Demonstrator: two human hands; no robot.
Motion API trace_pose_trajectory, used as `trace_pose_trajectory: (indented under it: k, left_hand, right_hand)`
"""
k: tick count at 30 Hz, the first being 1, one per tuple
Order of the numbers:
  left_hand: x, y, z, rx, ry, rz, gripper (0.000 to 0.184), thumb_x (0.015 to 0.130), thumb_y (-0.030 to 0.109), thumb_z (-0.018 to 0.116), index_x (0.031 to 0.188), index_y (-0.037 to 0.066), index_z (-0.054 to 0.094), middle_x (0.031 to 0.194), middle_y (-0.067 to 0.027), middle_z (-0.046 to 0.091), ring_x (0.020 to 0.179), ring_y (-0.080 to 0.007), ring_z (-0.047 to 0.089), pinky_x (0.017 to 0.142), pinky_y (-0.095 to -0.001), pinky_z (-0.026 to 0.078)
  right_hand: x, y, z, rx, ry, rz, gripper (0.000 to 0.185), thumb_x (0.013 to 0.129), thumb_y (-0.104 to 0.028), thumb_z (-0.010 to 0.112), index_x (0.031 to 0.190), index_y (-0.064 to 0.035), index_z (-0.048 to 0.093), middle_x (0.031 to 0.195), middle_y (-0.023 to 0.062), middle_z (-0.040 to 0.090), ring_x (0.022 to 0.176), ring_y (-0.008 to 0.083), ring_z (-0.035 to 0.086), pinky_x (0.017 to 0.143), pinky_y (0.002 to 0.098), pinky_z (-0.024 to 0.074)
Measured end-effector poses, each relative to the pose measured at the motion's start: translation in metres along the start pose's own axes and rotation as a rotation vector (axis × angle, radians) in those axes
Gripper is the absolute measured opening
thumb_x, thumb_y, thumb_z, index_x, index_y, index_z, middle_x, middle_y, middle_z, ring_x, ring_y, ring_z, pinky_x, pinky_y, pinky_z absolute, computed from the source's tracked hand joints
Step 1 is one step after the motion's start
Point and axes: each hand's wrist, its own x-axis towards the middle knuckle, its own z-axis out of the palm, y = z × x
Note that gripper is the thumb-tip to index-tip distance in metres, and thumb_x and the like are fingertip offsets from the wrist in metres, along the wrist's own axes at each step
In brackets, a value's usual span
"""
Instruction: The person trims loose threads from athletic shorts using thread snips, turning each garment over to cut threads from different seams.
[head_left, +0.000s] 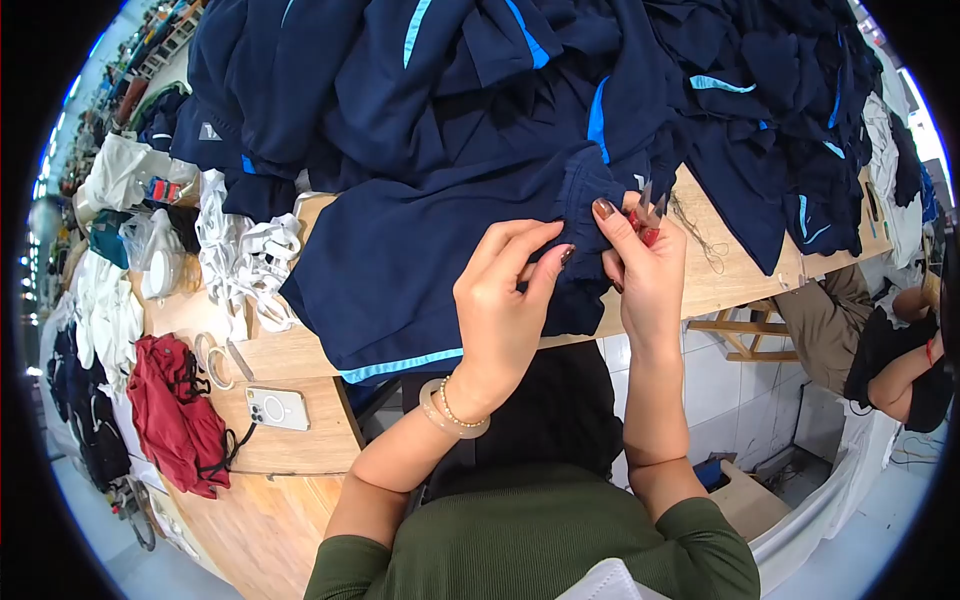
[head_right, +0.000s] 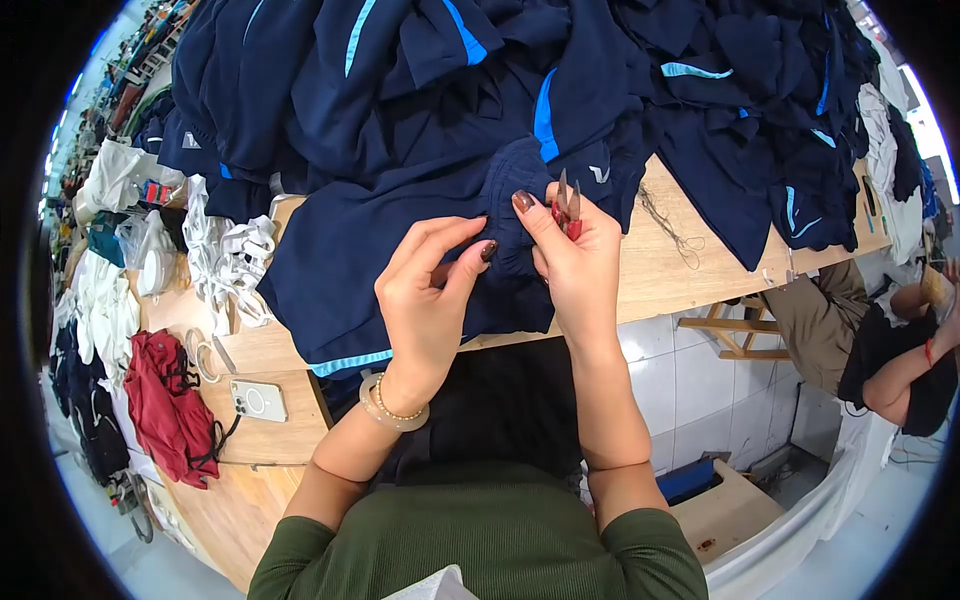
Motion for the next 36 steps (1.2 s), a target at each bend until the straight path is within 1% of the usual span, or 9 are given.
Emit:
trace_pose_trajectory:
  k: [7,11,17,20,22,23,25,28,36]
  left_hand:
    - [0.004,-0.008,-0.009,-0.118,-0.038,-0.181,0.009,0.082,-0.002,0.064,0.091,-0.004,0.068,0.084,-0.0078,0.065,0.067,-0.0099,0.063,0.059,-0.0199,0.052]
    - [0.005,-0.014,-0.011,0.116,-0.043,0.056,0.002,0.085,-0.002,0.061,0.086,-0.004,0.062,0.081,-0.0097,0.064,0.063,-0.0151,0.064,0.056,-0.022,0.052]
    - [-0.001,-0.022,-0.006,0.018,-0.005,0.074,0.003,0.089,-0.004,0.054,0.092,-0.005,0.054,0.08,-0.0122,0.061,0.059,-0.019,0.063,0.055,-0.0247,0.053]
    - [0.004,-0.022,-0.008,0.056,-0.059,0.113,0.004,0.091,-0.006,0.049,0.09,-0.006,0.053,0.084,-0.0096,0.058,0.068,-0.0131,0.06,0.061,-0.0231,0.057]
    - [0.01,-0.019,-0.01,0.079,-0.058,0.156,0.004,0.091,-0.006,0.049,0.09,-0.006,0.053,0.084,-0.0089,0.057,0.068,-0.0136,0.06,0.061,-0.023,0.057]
    - [0.013,-0.017,-0.012,0.103,-0.057,0.198,0.005,0.091,-0.006,0.049,0.09,-0.005,0.053,0.085,-0.0083,0.055,0.069,-0.014,0.059,0.061,-0.0229,0.057]
    - [0.018,-0.016,-0.014,0.104,-0.085,0.221,0.005,0.09,-0.007,0.049,0.091,-0.004,0.054,0.088,-0.0096,0.058,0.067,-0.015,0.06,0.06,-0.022,0.055]
    - [0.023,-0.02,-0.013,0.142,-0.103,0.34,0.006,0.085,-0.006,0.054,0.09,-0.003,0.054,0.086,-0.013,0.06,0.064,-0.0255,0.061,0.055,-0.0276,0.05]
    - [0.024,-0.024,-0.01,0.144,-0.074,0.296,0.004,0.087,-0.003,0.055,0.09,-0.002,0.055,0.079,-0.012,0.061,0.059,-0.0242,0.06,0.052,-0.0285,0.048]
  right_hand:
    - [-0.005,0.013,0.004,0.078,-0.024,-0.021,0.026,0.089,-0.012,0.064,0.069,-0.0098,0.047,0.056,-0.0095,0.033,0.043,-0.0016,0.025,0.04,0.019,0.0145]
    - [-0.004,0.013,0.003,0.025,-0.055,-0.028,0.021,0.088,-0.009,0.064,0.072,-0.0078,0.051,0.06,-0.0086,0.036,0.045,-0.0016,0.027,0.04,0.0183,0.0169]
    - [-0.002,0.01,0.001,-0.011,-0.026,-0.027,0.021,0.089,-0.014,0.064,0.073,-0.0072,0.052,0.056,-0.0095,0.037,0.044,-0.0031,0.027,0.04,0.0178,0.0158]
    - [-0.001,0.005,-0.002,-0.096,-0.006,0.016,0.016,0.091,-0.016,0.061,0.083,-0.0043,0.053,0.065,-0.0062,0.043,0.051,-0.0007,0.035,0.044,0.0175,0.0234]
    - [0.002,0.007,-0.013,-0.406,0.096,-0.22,0.015,0.094,-0.017,0.056,0.096,-0.0022,0.052,0.076,-0.0013,0.049,0.063,0.0033,0.043,0.054,0.0171,0.033]
    - [0.0,-0.002,-0.023,-0.426,0.076,-0.05,0.018,0.095,-0.018,0.053,0.103,-0.0017,0.049,0.084,0.003,0.053,0.074,0.0071,0.049,0.066,0.0198,0.0401]
    - [0.0,-0.007,-0.03,-0.355,-0.006,-0.256,0.02,0.094,-0.015,0.055,0.108,-0.001,0.052,0.084,0.0037,0.054,0.076,0.0078,0.051,0.069,0.0216,0.0435]
    - [-0.002,-0.024,-0.033,-0.479,-0.058,-0.372,0.024,0.089,-0.012,0.061,0.11,0.0005,0.057,0.083,0.0039,0.055,0.076,0.0094,0.054,0.069,0.0231,0.0448]
    - [0.005,-0.05,-0.035,-0.851,-0.271,-0.488,0.028,0.08,-0.009,0.069,0.105,0.0005,0.061,0.078,0.0059,0.055,0.07,0.0123,0.053,0.063,0.0237,0.0425]
